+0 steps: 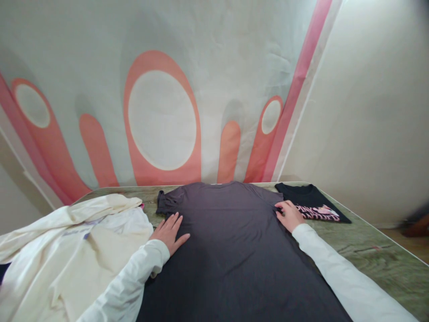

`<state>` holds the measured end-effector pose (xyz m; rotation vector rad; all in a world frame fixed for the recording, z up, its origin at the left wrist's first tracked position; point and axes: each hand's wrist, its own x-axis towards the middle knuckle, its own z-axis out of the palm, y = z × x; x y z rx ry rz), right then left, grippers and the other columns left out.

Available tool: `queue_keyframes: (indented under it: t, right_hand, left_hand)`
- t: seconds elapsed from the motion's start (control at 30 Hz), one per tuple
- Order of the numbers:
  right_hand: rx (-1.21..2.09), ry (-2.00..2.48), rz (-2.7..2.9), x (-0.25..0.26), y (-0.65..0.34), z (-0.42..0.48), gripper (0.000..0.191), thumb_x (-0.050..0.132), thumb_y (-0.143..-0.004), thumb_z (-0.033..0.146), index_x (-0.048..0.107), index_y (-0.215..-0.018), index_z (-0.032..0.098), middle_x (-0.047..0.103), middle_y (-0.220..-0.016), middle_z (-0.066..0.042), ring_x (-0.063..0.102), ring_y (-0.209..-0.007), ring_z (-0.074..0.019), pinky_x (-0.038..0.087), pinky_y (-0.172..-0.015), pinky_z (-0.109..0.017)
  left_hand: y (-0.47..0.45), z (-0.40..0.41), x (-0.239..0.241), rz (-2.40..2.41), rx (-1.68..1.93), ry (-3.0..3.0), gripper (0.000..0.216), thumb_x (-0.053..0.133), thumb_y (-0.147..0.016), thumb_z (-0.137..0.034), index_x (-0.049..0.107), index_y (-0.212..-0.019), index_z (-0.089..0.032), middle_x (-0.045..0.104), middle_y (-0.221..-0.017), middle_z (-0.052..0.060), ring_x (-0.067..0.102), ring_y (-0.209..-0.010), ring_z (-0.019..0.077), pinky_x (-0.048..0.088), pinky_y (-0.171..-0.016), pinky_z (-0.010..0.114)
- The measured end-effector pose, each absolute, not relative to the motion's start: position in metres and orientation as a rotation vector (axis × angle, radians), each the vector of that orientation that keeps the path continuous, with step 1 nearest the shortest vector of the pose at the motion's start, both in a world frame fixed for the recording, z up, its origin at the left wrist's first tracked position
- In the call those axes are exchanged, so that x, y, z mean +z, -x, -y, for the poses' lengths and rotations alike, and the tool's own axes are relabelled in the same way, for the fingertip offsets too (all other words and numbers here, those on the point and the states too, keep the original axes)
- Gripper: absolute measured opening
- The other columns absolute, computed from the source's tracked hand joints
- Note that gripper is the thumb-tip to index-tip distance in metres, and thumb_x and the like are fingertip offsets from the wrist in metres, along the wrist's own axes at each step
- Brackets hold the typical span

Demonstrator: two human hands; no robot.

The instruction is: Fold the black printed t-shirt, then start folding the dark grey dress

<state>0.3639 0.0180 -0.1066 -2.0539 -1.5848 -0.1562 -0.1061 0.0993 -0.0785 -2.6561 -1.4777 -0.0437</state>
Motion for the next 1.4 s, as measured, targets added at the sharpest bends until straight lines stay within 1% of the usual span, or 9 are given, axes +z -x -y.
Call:
queue_keyframes:
  t: [0.1, 0.17, 0.3, 0.43, 0.7, 0.83, 0.97, 1.23, 1.4]
  right_hand:
    - [-0.263, 1.917, 1.748, -0.097, -0.351, -0.014, 0.026, 0.046, -0.07, 0.02, 0.058, -0.093, 0.018, 0.053, -0.105, -0.009, 0.051, -0.096, -0.0225, 0.038, -0.088, -0.037]
    - [-0.237, 1.822, 1.878, -0.093, -0.34, -0.013, 0.03, 0.043, -0.074, 0.022, 0.057, -0.101, 0.019, 0.05, -0.115, -0.009, 0.044, -0.108, -0.0231, 0.033, -0.095, -0.038]
    - [-0.032, 1.797, 2.086, -0.097, -0.329, -0.012, 0.042, 0.034, -0.083, 0.038, 0.048, -0.118, 0.019, 0.043, -0.127, -0.008, 0.04, -0.116, -0.0202, 0.03, -0.099, -0.036]
    - [-0.015, 1.87, 2.176, -0.106, -0.331, -0.013, 0.056, 0.029, -0.084, 0.049, 0.041, -0.126, 0.014, 0.036, -0.134, -0.01, 0.029, -0.124, -0.0209, 0.024, -0.103, -0.037]
    - [-0.016, 1.929, 2.243, -0.108, -0.328, -0.009, 0.063, 0.026, -0.083, 0.056, 0.029, -0.133, 0.018, 0.023, -0.14, -0.007, 0.017, -0.128, -0.0218, 0.019, -0.104, -0.04]
    - [-0.018, 1.95, 2.233, -0.108, -0.329, -0.007, 0.062, 0.026, -0.082, 0.057, 0.027, -0.134, 0.023, 0.023, -0.14, -0.004, 0.016, -0.129, -0.022, 0.017, -0.104, -0.042]
    - [-0.004, 1.955, 2.227, -0.109, -0.333, -0.009, 0.061, 0.027, -0.082, 0.057, 0.026, -0.134, 0.026, 0.022, -0.14, -0.003, 0.016, -0.129, -0.0217, 0.014, -0.105, -0.043]
    - [0.061, 1.918, 2.272, -0.103, -0.341, -0.046, 0.06, 0.025, -0.083, 0.056, 0.024, -0.134, 0.026, 0.021, -0.141, -0.002, 0.016, -0.129, -0.0205, 0.013, -0.105, -0.041]
    - [-0.008, 1.968, 2.274, -0.098, -0.34, -0.069, 0.061, 0.023, -0.082, 0.057, 0.027, -0.133, 0.023, 0.024, -0.14, -0.003, 0.016, -0.129, -0.0207, 0.012, -0.105, -0.041]
  left_hand:
    - [0.108, -0.1, -0.078, 1.544, -0.005, 2.637, 0.075, 0.021, -0.078, -0.064, 0.028, -0.133, -0.014, 0.02, -0.14, 0.009, 0.021, -0.127, 0.0245, 0.02, -0.101, 0.041]
    - [0.109, -0.101, -0.079, 1.554, -0.011, 2.637, 0.074, 0.021, -0.078, -0.064, 0.027, -0.133, -0.015, 0.02, -0.14, 0.008, 0.021, -0.127, 0.0248, 0.022, -0.1, 0.041]
    - [0.112, -0.1, -0.074, 1.573, 0.011, 2.643, 0.074, 0.025, -0.076, -0.065, 0.031, -0.132, -0.017, 0.022, -0.14, 0.009, 0.024, -0.125, 0.0279, 0.025, -0.097, 0.042]
    - [0.099, -0.098, -0.06, 1.504, 0.09, 2.732, 0.074, 0.032, -0.073, -0.064, 0.034, -0.13, -0.017, 0.028, -0.137, 0.01, 0.025, -0.125, 0.0277, 0.025, -0.097, 0.043]
    - [0.001, -0.111, -0.054, 1.225, 0.043, 3.021, 0.064, 0.021, -0.082, -0.058, 0.027, -0.133, -0.02, 0.026, -0.139, 0.006, 0.022, -0.127, 0.0224, 0.019, -0.1, 0.044]
    - [-0.02, -0.127, -0.065, 1.309, 0.025, 2.979, 0.074, 0.022, -0.075, -0.068, 0.021, -0.134, -0.023, 0.018, -0.141, 0.006, 0.014, -0.128, 0.0293, 0.012, -0.098, 0.055]
    - [-0.019, -0.139, -0.073, 1.378, 0.021, 2.917, 0.078, 0.021, -0.07, -0.074, 0.016, -0.135, -0.031, 0.01, -0.143, 0.0, 0.006, -0.128, 0.0348, 0.004, -0.093, 0.064]
    - [-0.021, -0.167, -0.071, 1.419, 0.029, 2.883, 0.077, 0.016, -0.07, -0.075, 0.016, -0.135, -0.032, 0.01, -0.143, 0.001, 0.008, -0.128, 0.0328, 0.006, -0.094, 0.062]
    - [-0.022, -0.177, -0.066, 1.49, 0.053, 2.787, 0.075, 0.014, -0.076, -0.069, 0.023, -0.134, -0.024, 0.015, -0.142, 0.006, 0.01, -0.128, 0.0301, 0.005, -0.098, 0.056]
